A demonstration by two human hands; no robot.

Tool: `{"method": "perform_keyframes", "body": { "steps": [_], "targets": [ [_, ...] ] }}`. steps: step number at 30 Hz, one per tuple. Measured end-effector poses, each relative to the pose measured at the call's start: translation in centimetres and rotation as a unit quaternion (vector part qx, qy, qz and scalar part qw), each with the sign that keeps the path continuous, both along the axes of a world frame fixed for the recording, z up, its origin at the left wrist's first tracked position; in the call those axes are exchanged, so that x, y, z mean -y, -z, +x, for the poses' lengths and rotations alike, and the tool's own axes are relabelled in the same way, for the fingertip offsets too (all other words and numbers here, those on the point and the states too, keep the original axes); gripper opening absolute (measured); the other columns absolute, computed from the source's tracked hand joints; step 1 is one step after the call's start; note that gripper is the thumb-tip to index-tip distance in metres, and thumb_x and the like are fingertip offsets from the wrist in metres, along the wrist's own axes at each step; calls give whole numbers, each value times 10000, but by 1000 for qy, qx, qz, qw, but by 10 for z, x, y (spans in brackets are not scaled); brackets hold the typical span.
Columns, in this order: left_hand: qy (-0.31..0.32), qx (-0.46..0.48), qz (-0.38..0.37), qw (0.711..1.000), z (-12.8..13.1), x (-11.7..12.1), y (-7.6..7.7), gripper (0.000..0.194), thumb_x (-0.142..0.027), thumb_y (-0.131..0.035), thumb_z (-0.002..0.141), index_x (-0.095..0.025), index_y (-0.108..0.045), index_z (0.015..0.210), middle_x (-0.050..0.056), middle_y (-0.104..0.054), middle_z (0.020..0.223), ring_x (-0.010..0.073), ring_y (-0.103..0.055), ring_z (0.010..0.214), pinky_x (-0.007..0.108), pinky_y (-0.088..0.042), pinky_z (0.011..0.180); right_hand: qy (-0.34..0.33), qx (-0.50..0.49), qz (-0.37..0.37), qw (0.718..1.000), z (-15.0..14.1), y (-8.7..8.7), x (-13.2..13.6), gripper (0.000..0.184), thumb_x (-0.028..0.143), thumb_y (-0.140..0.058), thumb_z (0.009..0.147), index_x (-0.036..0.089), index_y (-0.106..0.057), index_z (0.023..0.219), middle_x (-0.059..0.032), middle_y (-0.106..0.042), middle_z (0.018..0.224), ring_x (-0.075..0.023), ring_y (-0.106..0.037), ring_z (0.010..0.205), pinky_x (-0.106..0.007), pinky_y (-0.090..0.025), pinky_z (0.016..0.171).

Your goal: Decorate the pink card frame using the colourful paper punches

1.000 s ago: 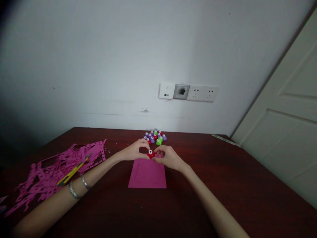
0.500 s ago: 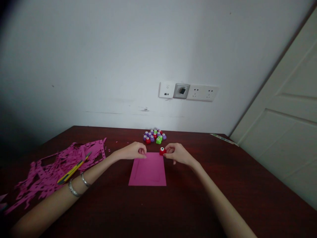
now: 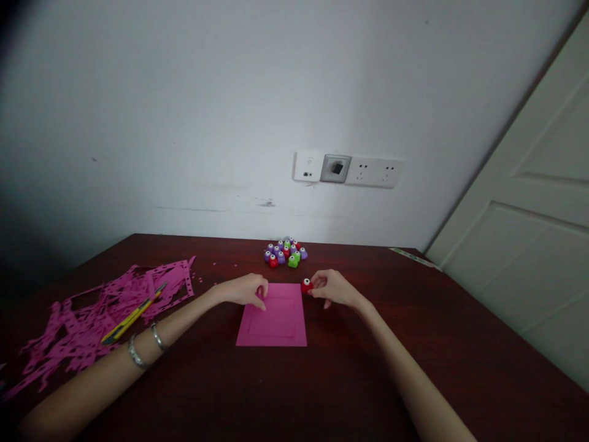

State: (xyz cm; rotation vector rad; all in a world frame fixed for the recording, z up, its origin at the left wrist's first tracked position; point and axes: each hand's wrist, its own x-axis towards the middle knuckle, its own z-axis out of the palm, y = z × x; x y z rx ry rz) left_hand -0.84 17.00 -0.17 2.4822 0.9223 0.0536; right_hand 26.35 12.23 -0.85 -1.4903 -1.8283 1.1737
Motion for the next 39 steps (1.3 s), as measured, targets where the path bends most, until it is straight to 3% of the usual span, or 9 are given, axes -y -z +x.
{"method": "perform_keyframes", "body": {
  "steps": [9,14,19,23,31,39],
  "targets": [
    [-44,53,-62,996,3,-1,1,185,-212,-702,556,-142,-639,715,8,-628,661,122,-547,585,215,-378,536,-7,-5,-8,1000,-3,2,0,312,347,-672,666,117,-604,865,-52,-595,788,-138,-566,658,-201,-523,381],
    [-46,103,-114,987,0,-4,-1,163,-250,-652,617,-135,-691,726,29,-667,668,131,-566,602,218,-390,559,8,-12,-15,1000,-2,4,-1,307,333,-688,657,117,-611,860,-54,-618,779,-139,-578,659,-191,-518,384],
    [-84,196,-174,961,-2,-4,-8,187,-259,-602,674,-124,-712,740,64,-697,746,152,-593,674,248,-416,634,48,-32,-1,998,-5,4,-2,338,396,-689,663,111,-603,823,-58,-630,711,-147,-596,644,-196,-517,386],
    [-112,237,-228,938,-5,-9,-4,193,-259,-607,676,-132,-717,772,65,-702,775,148,-597,685,258,-421,653,68,-47,18,996,-10,1,0,355,421,-692,660,107,-599,796,-62,-636,680,-149,-603,623,-198,-516,384],
    [-133,252,-291,913,-4,-9,1,191,-254,-633,652,-107,-715,741,73,-691,694,129,-571,589,243,-395,565,69,-72,13,995,-15,0,1,359,418,-706,649,104,-609,792,-59,-634,666,-162,-616,643,-195,-516,380],
    [-132,258,-332,898,-2,-5,0,171,-250,-652,639,-107,-711,713,86,-696,726,142,-598,625,261,-423,611,61,-67,5,996,-18,1,1,326,392,-703,656,107,-617,791,-55,-638,669,-152,-612,632,-189,-513,381]
  ]
}}
